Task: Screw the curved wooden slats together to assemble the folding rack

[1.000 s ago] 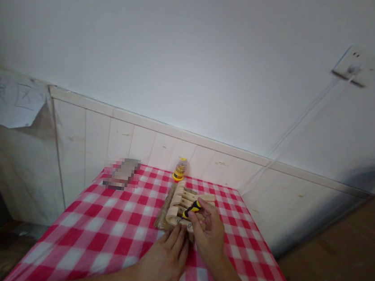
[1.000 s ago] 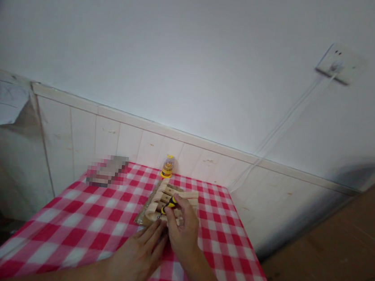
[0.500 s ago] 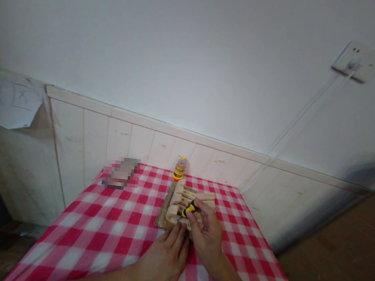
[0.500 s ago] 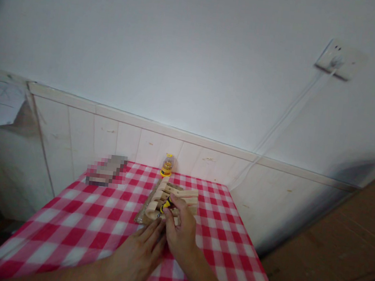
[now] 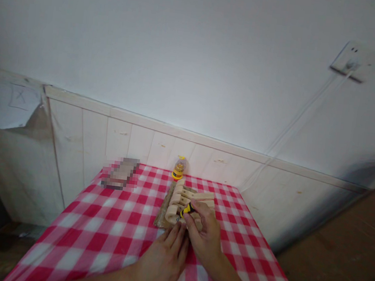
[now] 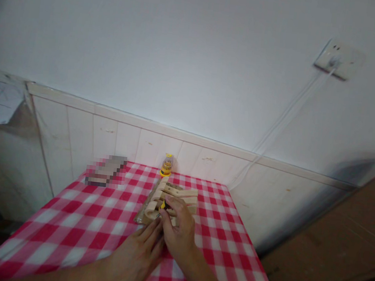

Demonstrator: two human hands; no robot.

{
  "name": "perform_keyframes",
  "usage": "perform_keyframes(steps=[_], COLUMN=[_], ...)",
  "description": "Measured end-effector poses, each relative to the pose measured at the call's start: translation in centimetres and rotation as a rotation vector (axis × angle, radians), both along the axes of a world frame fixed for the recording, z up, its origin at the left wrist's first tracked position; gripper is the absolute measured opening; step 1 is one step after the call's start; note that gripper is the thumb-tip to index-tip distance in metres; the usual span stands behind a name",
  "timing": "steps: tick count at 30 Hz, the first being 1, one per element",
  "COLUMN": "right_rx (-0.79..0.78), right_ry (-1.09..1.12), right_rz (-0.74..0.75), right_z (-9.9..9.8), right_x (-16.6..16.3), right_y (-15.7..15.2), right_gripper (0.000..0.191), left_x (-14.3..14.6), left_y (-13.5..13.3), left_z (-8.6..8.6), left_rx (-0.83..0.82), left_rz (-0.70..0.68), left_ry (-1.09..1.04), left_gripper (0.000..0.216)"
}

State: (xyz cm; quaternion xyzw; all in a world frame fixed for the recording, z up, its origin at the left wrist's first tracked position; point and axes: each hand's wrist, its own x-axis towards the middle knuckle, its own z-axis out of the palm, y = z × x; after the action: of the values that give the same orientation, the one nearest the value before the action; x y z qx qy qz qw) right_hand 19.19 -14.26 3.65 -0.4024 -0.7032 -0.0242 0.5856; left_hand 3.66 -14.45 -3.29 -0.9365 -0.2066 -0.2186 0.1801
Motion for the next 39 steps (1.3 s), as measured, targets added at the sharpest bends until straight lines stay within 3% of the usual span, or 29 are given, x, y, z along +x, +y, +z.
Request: perform_keyframes(steps=[11,22,29,39], right_rx=[-0.050,-0.005,0.010,0.030], right_ry=[0.034,0.053,0.106,-0.026], right_rz=[0.002,0.010,-0.141,-0.177], right_z=[-1.0,0.2,-0.7,1.1], right_x=[0.0,-0.1,1.5,2.2], right_y=[0.0,0.1,0.2,-0.5], right_gripper=[0.041,0.042,0.036,0.039], left_x=[-0.1,-0.1,-0.3,-0.5], left_y=[0.0,-0.1,-0.2,-0.3], left_z=[-0.1,0.3,0.2,0.3], left_rx=[-0.011,0.040,-0.014,-0.057], left_rz=[-0.010,0.027,0.020,0.029], left_ry=[-0.001,-0.036,0.044,0.007], left_gripper=[0.052,0.050,0.052,0.051])
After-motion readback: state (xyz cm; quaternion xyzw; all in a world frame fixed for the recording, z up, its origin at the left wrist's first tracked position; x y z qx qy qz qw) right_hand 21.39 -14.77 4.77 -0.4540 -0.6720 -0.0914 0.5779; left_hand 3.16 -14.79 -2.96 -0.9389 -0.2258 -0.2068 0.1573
